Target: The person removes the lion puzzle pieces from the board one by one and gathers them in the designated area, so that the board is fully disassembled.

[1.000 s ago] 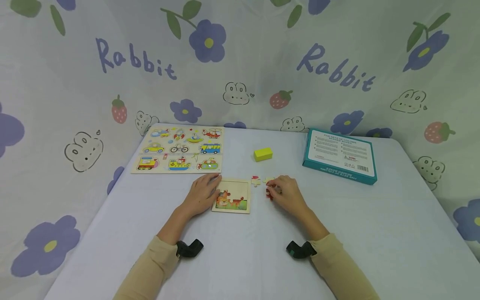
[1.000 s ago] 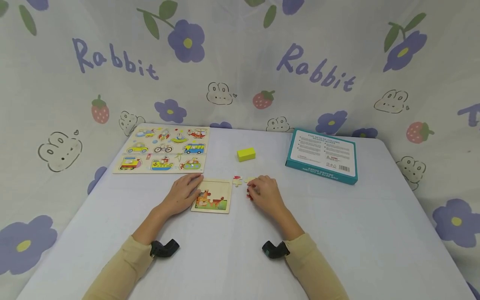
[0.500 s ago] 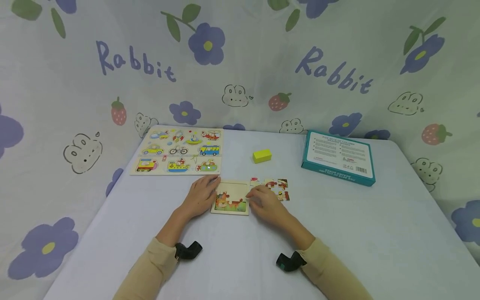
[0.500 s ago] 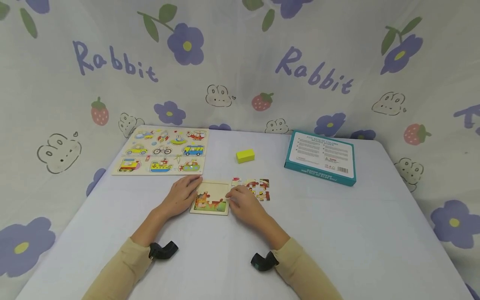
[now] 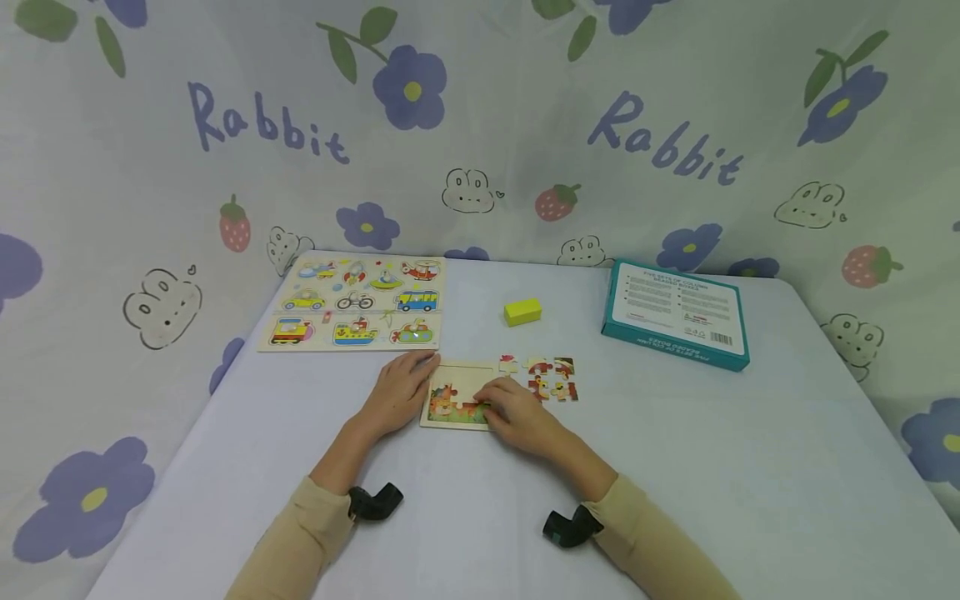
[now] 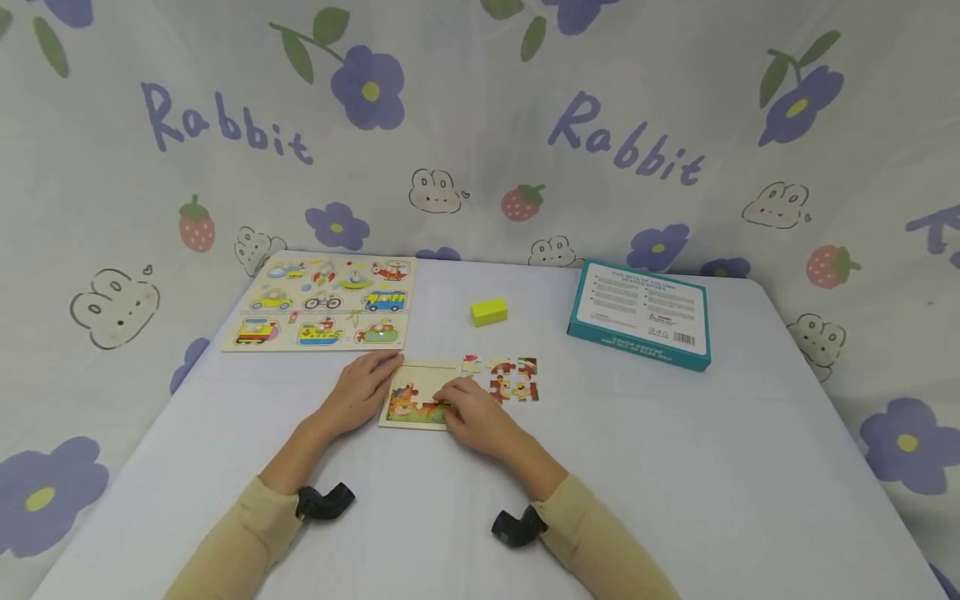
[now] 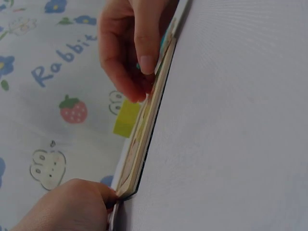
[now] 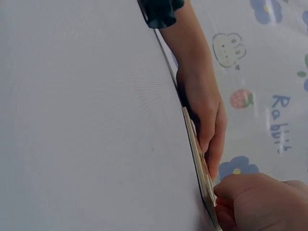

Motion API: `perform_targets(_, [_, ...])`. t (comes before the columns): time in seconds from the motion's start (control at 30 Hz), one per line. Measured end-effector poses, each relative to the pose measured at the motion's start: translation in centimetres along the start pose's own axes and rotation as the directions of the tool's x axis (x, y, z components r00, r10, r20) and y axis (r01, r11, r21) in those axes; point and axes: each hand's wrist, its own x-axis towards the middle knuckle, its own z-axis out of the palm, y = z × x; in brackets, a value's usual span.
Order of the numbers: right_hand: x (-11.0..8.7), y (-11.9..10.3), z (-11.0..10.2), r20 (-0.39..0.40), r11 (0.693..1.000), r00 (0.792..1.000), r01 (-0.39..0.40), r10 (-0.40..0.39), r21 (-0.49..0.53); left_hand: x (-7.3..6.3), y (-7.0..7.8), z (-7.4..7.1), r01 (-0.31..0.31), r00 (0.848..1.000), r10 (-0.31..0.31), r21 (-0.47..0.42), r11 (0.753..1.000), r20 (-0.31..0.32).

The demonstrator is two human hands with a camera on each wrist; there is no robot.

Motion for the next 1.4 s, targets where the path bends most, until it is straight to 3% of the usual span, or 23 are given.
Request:
perform_targets(0.23, [1.3,-0.2,0.7,-0.017,1.000,1.000,0.018,-0.018,-0.006,0.0,-0.1,0.0,-0.007,1.000,0.007,0.005,1.000,-0.020])
perform_targets(0.47, [2.6,-0.8,1.3,0.040,0.990,0.989,-0.140,0.141,-0.021,-0.1,-0.1,0.2,0.002,1.000,-0.002,0.004,1.000,-0.016])
perform_targets(0.6, [3.0,-1.1,1.3,0.073,0.982,0.979,-0.187,0.189,-0.041,-0.1,-0.1,0.3,0.005,1.000,-0.005,0.006,1.000,-0.020])
perform_targets(0.93, [3.3,-1.1,1.7,0.066,0.992,0.993,-0.091,0.097,-0.090,-0.2,-0.2,-0.1,-0.012,1.000,0.011,0.005,1.000,0.008])
perform_targets(1.17, [3.3,-1.0,1.9,0.070,0.992,0.995,-0.069,0.076,-0.104,-0.4,-0.4,-0.6,-0.044,0.998,0.045,-0.019,0.999,0.049])
perform_targets(1.4, [3.6,-1.4,1.7,0.118,0.991,0.990,-0.060,0.074,-0.121,-0.4,-0.4,-0.6,-0.053,0.998,0.054,-0.005,0.999,0.045])
